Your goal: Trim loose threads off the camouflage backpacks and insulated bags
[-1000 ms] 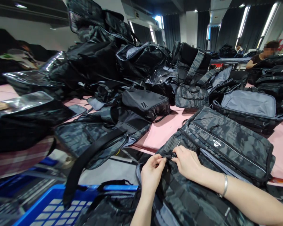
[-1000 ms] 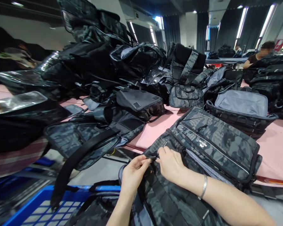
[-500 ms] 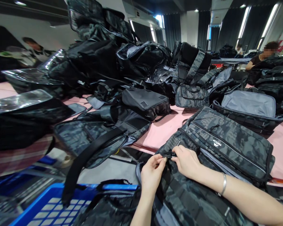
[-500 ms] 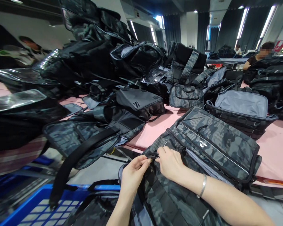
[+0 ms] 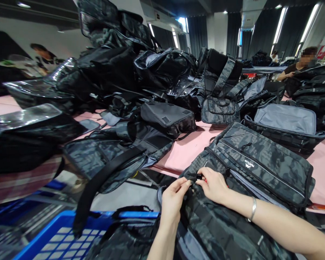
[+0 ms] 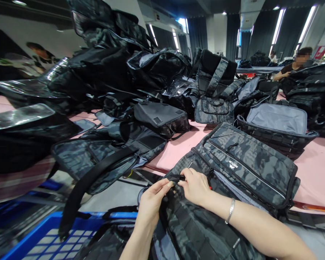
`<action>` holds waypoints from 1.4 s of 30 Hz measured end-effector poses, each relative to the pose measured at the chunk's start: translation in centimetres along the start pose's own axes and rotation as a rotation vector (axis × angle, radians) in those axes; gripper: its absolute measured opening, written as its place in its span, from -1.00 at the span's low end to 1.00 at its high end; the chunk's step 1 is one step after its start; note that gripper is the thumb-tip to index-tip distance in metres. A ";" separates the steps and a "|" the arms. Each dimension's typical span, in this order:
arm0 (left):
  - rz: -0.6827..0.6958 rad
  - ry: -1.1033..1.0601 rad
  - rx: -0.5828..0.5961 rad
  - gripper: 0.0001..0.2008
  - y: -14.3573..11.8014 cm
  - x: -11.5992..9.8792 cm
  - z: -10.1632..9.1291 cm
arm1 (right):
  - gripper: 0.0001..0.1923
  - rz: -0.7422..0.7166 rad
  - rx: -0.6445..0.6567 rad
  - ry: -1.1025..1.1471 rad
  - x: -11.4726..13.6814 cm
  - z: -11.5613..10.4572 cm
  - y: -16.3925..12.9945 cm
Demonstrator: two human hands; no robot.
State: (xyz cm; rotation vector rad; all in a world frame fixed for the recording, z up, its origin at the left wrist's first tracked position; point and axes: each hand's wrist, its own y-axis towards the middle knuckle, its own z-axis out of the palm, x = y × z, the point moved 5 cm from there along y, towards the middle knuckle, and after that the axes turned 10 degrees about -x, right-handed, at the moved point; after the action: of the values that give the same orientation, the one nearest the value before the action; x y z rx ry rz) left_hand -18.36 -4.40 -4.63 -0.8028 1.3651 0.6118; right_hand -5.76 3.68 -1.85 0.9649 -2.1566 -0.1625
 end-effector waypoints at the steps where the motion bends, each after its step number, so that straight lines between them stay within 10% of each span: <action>1: -0.003 -0.006 0.004 -0.65 0.0 0.0 0.0 | -0.87 0.003 -0.006 0.025 -0.2 0.0 0.1; 12: 0.034 -0.009 -0.004 -0.71 0.2 0.3 0.3 | -0.94 0.162 0.089 0.630 0.0 1.7 0.9; 25: 0.056 0.011 -0.059 -0.65 0.1 0.5 0.1 | -0.83 -0.119 0.093 -0.239 1.3 -1.5 0.4; 34: 0.067 0.016 -0.067 -0.63 0.0 0.4 0.0 | -0.86 -0.083 0.070 -0.274 1.6 -1.2 0.0; 42: 0.064 0.036 -0.040 -0.66 0.3 0.5 0.1 | -0.89 0.135 0.046 0.167 -0.5 0.3 0.6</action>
State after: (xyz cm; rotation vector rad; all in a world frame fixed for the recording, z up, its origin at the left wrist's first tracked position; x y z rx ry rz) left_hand -18.48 -4.20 -5.12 -0.8084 1.4200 0.6797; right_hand -6.06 4.37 -2.12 0.8252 -2.0705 0.0326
